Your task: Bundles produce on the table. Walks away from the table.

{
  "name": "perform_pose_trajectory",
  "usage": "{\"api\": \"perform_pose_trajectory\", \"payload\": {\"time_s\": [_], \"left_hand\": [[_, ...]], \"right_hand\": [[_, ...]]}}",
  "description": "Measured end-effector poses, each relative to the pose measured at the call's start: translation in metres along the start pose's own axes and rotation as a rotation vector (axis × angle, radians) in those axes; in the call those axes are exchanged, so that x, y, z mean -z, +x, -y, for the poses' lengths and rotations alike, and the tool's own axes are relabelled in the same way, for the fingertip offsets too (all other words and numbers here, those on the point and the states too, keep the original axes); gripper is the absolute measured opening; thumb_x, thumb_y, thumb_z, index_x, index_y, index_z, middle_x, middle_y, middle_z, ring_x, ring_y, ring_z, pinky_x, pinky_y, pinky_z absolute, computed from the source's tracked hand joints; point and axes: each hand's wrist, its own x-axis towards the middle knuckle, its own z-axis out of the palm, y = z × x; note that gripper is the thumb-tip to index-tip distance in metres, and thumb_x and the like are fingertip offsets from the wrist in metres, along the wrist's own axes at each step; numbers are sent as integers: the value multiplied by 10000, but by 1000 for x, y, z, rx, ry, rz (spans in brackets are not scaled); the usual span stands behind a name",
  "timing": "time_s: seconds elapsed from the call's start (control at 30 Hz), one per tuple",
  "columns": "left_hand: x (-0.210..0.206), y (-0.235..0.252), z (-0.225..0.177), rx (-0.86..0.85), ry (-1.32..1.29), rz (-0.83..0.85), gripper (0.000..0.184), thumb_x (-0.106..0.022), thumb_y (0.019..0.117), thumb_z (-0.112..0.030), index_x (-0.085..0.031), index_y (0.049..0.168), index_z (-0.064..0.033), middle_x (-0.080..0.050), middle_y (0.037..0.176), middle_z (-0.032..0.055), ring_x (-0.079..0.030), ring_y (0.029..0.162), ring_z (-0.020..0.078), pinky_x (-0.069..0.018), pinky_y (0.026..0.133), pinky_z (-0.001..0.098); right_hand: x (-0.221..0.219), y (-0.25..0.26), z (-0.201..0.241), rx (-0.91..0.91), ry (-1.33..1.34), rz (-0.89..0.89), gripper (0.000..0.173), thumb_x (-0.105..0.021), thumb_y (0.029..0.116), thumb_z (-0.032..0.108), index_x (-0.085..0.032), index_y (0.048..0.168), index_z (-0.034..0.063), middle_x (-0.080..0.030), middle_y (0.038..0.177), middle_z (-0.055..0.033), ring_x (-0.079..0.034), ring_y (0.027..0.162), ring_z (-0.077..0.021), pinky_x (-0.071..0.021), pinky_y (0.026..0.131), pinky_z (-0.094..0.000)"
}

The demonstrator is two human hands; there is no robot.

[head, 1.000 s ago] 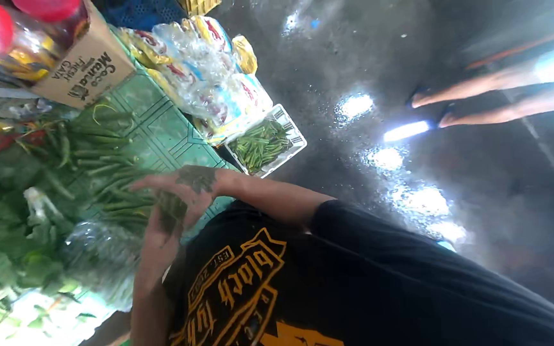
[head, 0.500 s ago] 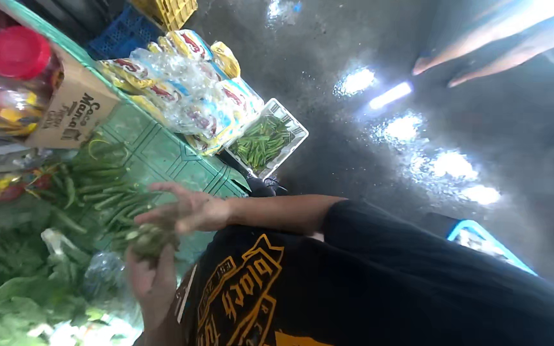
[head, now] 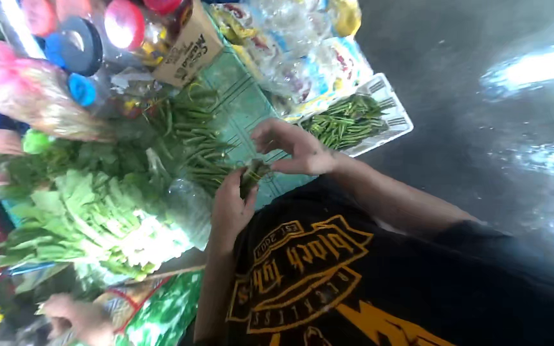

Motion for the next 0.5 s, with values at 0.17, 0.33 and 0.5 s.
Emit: {"api": "perform_pose_trajectory", "payload": {"time_s": [0.17,0.33,0.5], "left_hand": [[-4,-3,10,43,-458,98,485,-767,900,-223,-570,1313,-60,-730,986,30,-721,822,116,-643,739,337],[-7,-2,12,59,-700,135,475,-765,893,-176,-559,1298,-39,-731,959,55,-722,771,165,-643,688,355],[-10,-1,11,121,-829,227,432,-759,896,-114,-555,1265,-22,-732,944,93,-732,775,202,-651,705,379]], "right_hand": [[-9,0,6,39,-112,137,316,-842,810,123,-747,1100,40,-722,1067,-66,-690,958,-140,-615,837,-325],[-14,7,6,76,-271,216,447,-849,777,225,-717,1183,92,-671,1173,-46,-644,1090,-140,-584,934,-327],[-8,7,3,38,-253,244,299,-767,786,152,-733,1071,70,-705,1036,-23,-683,936,-100,-623,798,-293]]}}
